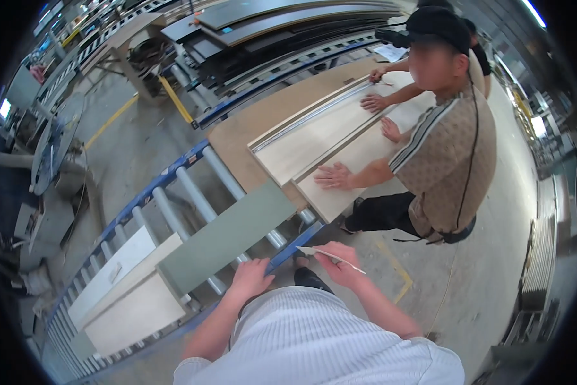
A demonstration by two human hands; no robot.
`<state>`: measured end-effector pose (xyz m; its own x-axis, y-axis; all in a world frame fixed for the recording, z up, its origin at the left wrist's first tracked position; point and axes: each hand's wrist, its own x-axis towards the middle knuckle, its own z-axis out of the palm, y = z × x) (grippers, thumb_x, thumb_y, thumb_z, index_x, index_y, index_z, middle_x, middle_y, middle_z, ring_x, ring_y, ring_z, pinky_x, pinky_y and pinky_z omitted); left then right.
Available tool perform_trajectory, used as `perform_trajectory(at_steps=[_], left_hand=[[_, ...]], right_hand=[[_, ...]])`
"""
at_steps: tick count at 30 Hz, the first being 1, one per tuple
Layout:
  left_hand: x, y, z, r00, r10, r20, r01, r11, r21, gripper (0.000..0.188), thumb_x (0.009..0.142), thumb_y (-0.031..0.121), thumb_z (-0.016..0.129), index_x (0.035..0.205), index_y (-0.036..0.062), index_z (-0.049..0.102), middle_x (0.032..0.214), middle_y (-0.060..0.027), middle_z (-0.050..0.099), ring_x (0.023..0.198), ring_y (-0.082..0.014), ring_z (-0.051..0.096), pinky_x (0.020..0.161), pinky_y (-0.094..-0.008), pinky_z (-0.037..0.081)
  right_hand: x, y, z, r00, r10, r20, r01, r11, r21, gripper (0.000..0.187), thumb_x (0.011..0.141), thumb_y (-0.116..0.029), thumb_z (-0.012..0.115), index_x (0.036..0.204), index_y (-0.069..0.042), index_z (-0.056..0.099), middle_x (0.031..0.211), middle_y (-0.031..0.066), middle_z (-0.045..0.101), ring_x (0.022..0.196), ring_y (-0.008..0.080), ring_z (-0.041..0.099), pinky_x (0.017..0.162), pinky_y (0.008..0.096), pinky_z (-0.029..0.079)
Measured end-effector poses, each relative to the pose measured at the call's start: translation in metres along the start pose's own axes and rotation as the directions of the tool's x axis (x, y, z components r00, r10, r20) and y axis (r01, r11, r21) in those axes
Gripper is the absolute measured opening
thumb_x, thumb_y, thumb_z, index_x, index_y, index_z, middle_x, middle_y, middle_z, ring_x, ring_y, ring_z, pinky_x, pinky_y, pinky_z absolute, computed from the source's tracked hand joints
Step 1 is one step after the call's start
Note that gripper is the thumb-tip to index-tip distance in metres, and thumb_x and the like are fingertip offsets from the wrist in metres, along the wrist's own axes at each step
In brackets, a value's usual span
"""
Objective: Measuring a wood panel and using a utility blade to trim veneer or tape strips in a manufacturing facility.
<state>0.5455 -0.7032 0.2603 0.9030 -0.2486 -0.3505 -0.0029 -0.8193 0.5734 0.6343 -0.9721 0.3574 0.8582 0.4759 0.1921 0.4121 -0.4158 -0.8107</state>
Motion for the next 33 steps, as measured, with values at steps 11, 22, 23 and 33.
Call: perform_trajectory(at_steps=[11, 22, 23, 33], left_hand=[[0.004, 0.059, 0.029, 0.971, -0.211, -0.111, 0.188, 0.964, -0.187, 0.059, 0.091, 0.040, 0.071, 0.136, 0.0028, 0.061, 0.123, -0.0211, 0.069, 0.113, -0.0390, 0.066, 0.097, -0.0481, 0.053], [-0.027, -0.010, 0.060, 0.890, -0.456, -0.024, 0.430, 0.855, -0.291, 0.060, 0.089, 0.043, 0.072, 0.135, 0.0046, 0.060, 0.122, -0.0209, 0.071, 0.114, -0.0403, 0.067, 0.099, -0.0490, 0.053], [-0.023, -0.016, 0.062, 0.902, -0.430, -0.027, 0.405, 0.868, -0.288, 0.060, 0.089, 0.043, 0.072, 0.135, 0.0046, 0.060, 0.122, -0.0209, 0.071, 0.114, -0.0403, 0.067, 0.099, -0.0490, 0.053], [0.014, 0.015, 0.013, 0.955, -0.236, -0.177, 0.119, 0.858, -0.499, 0.046, 0.091, 0.026, 0.077, 0.127, 0.0004, 0.064, 0.115, -0.0185, 0.073, 0.110, -0.0333, 0.071, 0.095, -0.0412, 0.055]], right_hand=[[0.082, 0.089, -0.035, 0.973, -0.020, 0.228, -0.025, 0.981, 0.191, 0.011, 0.097, -0.012, 0.070, 0.096, -0.001, 0.073, 0.080, 0.0109, 0.066, 0.068, 0.0214, 0.062, 0.061, 0.0338, 0.047], [0.065, 0.055, -0.017, 0.962, -0.173, 0.214, 0.142, 0.978, 0.151, 0.014, 0.095, -0.017, 0.070, 0.103, -0.006, 0.074, 0.085, 0.0123, 0.067, 0.078, 0.0333, 0.067, 0.068, 0.0430, 0.052], [0.059, 0.052, -0.016, 0.964, -0.180, 0.194, 0.155, 0.978, 0.138, 0.015, 0.095, -0.020, 0.069, 0.101, -0.008, 0.075, 0.083, 0.0121, 0.066, 0.078, 0.0339, 0.066, 0.067, 0.0448, 0.052], [0.018, 0.000, 0.012, 0.994, 0.107, -0.022, -0.101, 0.978, 0.181, 0.019, 0.099, -0.016, 0.069, 0.114, -0.005, 0.075, 0.092, 0.0136, 0.075, 0.071, 0.0249, 0.071, 0.065, 0.0340, 0.055]])
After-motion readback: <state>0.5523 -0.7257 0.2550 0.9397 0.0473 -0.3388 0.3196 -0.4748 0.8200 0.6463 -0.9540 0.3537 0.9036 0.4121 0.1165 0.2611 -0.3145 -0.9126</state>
